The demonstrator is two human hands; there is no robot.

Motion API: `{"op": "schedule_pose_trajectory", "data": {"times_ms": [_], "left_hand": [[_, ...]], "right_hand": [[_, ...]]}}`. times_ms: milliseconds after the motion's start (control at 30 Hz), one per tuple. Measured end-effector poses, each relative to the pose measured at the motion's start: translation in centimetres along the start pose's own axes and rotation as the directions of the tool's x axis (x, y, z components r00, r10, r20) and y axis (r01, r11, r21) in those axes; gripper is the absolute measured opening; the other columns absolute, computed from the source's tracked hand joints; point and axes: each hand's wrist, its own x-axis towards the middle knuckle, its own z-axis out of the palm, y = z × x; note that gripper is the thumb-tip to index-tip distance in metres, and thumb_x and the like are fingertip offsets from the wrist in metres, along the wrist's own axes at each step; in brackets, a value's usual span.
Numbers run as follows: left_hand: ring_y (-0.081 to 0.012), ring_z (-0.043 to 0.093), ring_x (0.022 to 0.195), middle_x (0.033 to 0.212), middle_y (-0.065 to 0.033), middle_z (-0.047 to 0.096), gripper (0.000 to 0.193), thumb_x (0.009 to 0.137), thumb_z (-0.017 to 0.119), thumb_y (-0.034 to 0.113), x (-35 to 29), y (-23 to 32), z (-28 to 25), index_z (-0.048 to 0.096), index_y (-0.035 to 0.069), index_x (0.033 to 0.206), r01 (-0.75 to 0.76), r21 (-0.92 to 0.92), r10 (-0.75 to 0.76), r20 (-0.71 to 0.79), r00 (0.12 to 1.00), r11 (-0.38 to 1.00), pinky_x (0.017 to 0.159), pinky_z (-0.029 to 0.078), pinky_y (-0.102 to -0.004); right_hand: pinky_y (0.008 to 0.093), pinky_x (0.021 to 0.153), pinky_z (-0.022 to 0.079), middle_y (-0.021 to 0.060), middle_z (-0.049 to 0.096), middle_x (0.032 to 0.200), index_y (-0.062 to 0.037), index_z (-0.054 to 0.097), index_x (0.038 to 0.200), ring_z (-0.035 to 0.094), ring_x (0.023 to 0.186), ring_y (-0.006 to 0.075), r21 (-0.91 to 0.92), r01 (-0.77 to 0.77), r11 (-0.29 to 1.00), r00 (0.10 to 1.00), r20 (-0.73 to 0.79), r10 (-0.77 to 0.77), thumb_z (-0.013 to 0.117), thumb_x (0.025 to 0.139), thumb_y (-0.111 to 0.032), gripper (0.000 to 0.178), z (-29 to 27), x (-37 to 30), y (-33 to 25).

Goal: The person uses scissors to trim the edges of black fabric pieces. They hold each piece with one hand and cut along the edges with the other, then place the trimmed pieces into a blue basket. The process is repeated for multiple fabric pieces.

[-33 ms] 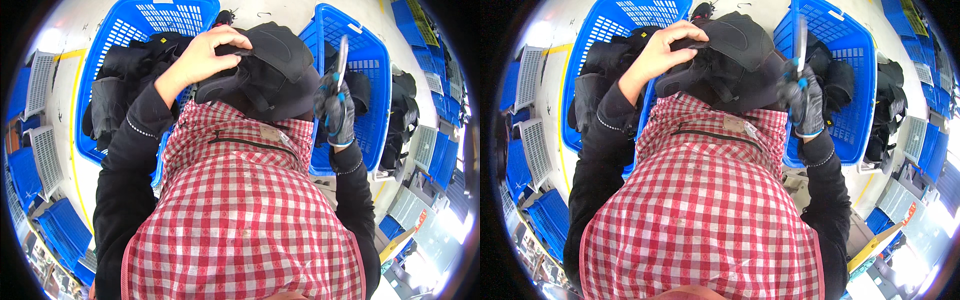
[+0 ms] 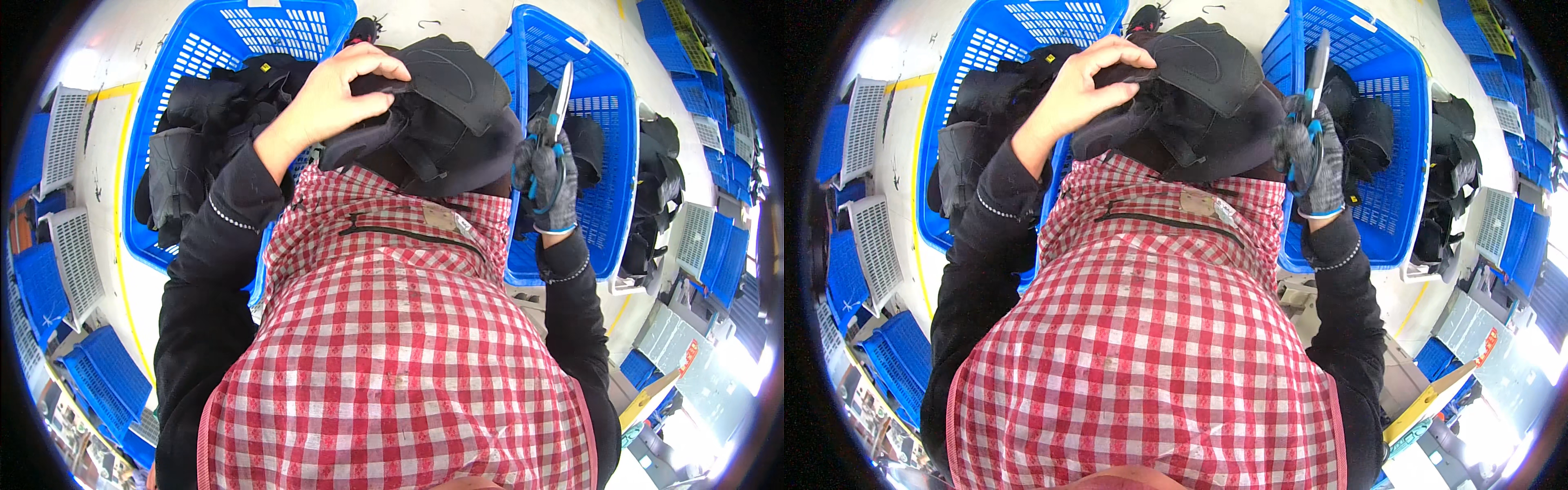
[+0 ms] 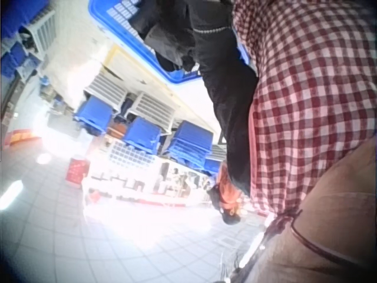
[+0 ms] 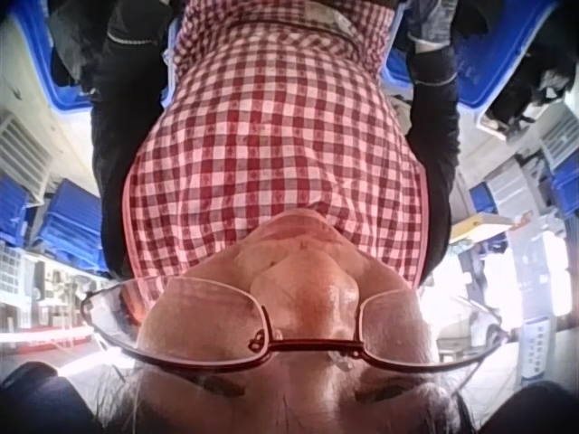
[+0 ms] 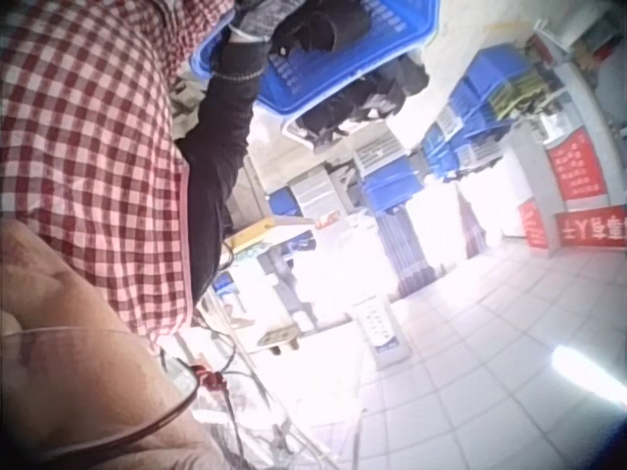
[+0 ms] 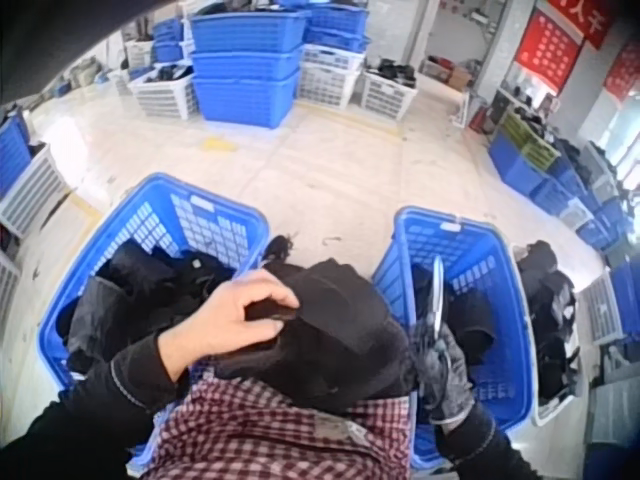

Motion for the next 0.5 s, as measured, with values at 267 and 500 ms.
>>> {"op": "schedule_pose_trajectory", "data": {"times_ms": [267,500], "left_hand": [[-0.0266,0.063,0.115,0.119,-0.0094,0.065,0.049,0.084,0.085,0.027,3.6,9.2,-0.8,0.065,0.006,0.124,0.031,0.193,-0.021,-0.056,0.998,0.981,0.103,0.048,-0.0363],[-0.0185,0.065,0.104,0.108,-0.0076,0.071,0.038,0.081,0.085,0.019,8.5,10.8,-0.4,0.071,0.003,0.112,0.105,0.01,-0.105,-0.043,0.994,0.994,0.096,0.05,-0.0335]], "right_hand": [[0.028,0.062,0.056,0.007,0.069,0.095,-0.0031,0.061,0.123,0.069,0.072,0.0163,-0.155,-0.019,0.988,0.999,-0.032,0.014,0.081,0.091,-0.017,0.041,3.3,4.8,-3.5],[0.0317,0.081,0.057,0.0085,0.073,0.11,-0.0063,0.061,0.135,0.07,0.098,0.0206,-0.679,0.391,0.621,0.918,0.241,-0.315,0.075,0.091,-0.018,0.047,4.5,8.1,-10.2]]}}
